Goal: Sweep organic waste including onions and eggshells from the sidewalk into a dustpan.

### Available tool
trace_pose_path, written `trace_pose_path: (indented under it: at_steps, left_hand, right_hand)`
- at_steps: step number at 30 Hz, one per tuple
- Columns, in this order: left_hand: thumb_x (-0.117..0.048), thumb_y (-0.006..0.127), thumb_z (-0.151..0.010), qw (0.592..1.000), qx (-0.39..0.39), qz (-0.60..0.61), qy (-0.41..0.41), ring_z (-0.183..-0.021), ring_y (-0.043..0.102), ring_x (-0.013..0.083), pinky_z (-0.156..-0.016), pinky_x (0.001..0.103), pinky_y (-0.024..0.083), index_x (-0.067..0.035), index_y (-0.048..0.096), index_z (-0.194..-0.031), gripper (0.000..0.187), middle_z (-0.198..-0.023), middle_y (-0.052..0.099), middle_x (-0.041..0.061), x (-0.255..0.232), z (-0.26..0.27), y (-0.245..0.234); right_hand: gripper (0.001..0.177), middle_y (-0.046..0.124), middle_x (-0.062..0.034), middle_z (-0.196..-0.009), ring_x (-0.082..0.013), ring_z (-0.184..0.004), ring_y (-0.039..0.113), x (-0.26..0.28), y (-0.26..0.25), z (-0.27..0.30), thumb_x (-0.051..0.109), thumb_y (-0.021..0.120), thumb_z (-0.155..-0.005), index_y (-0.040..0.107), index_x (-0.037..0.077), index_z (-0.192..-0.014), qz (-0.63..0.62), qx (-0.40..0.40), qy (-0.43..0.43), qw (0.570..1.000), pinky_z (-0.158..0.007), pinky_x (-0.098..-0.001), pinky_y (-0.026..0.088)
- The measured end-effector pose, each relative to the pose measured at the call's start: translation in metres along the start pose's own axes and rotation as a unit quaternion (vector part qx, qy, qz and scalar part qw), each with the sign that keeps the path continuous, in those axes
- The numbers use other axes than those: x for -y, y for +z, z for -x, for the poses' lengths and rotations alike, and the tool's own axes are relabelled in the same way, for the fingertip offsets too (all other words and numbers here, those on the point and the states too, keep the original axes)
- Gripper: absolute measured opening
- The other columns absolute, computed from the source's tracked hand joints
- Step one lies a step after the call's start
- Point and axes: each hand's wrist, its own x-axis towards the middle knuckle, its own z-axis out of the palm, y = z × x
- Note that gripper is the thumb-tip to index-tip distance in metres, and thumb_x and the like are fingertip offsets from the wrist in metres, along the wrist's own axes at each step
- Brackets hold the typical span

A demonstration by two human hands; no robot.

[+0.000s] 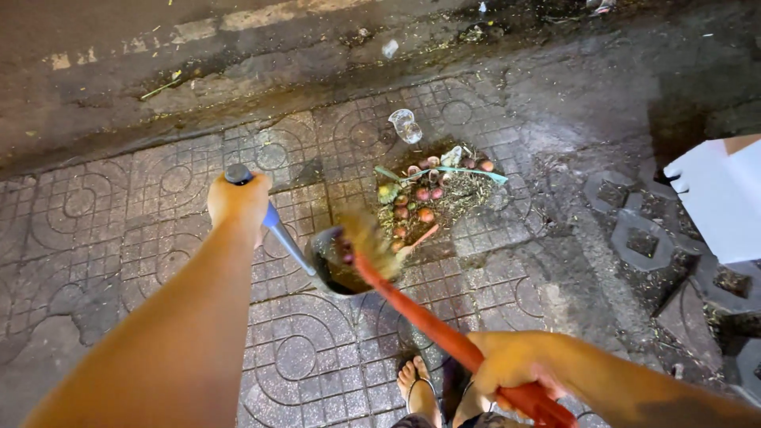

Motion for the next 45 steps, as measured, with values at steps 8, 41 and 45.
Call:
trace_pose_path:
  at_steps: [8, 41, 45]
  left_hand:
    - [-0.027, 0.083, -0.078, 0.996, -0.050, -0.011, -0.074, -0.076, 0.069, 0.0249, -0.063, 0.045, 0.057, -0.005, 0.068, -0.098, 0.033, -0.090, 0.070, 0.011, 0.022, 0.004, -0.018]
    - [-0.044, 0.071, -0.081, 0.976, -0.122, -0.180, 0.013, -0.078, 0.073, 0.0362, -0.076, 0.046, 0.058, -0.003, 0.074, -0.082, 0.042, -0.080, 0.073, 0.019, 0.082, -0.016, -0.019]
    - [-0.041, 0.070, -0.083, 0.978, -0.122, -0.163, 0.035, -0.078, 0.073, 0.0368, -0.076, 0.047, 0.058, -0.003, 0.074, -0.083, 0.038, -0.080, 0.073, 0.019, 0.070, -0.017, -0.007]
  right_hand:
    - [0.062, 0.056, -0.0096, -0.065, -0.0199, -0.044, 0.050, 0.046, -0.031, 0.103, 0.004, 0.063, -0.073, 0.050, 0.020, -0.132, 0.030, -0.053, 0.021, 0.998, -0.035, -0.0372, 0.040]
    - [0.055, 0.057, -0.0121, -0.078, -0.0242, -0.057, 0.057, 0.051, -0.002, 0.020, -0.002, 0.066, -0.077, 0.046, 0.017, -0.125, -0.001, -0.055, 0.034, 0.998, -0.045, -0.0472, 0.050]
    - [0.052, 0.056, -0.0106, -0.075, -0.0222, -0.053, 0.054, 0.071, 0.007, 0.052, 0.002, 0.059, -0.078, 0.047, 0.022, -0.124, 0.075, 0.012, 0.030, 0.997, -0.038, -0.0414, 0.043]
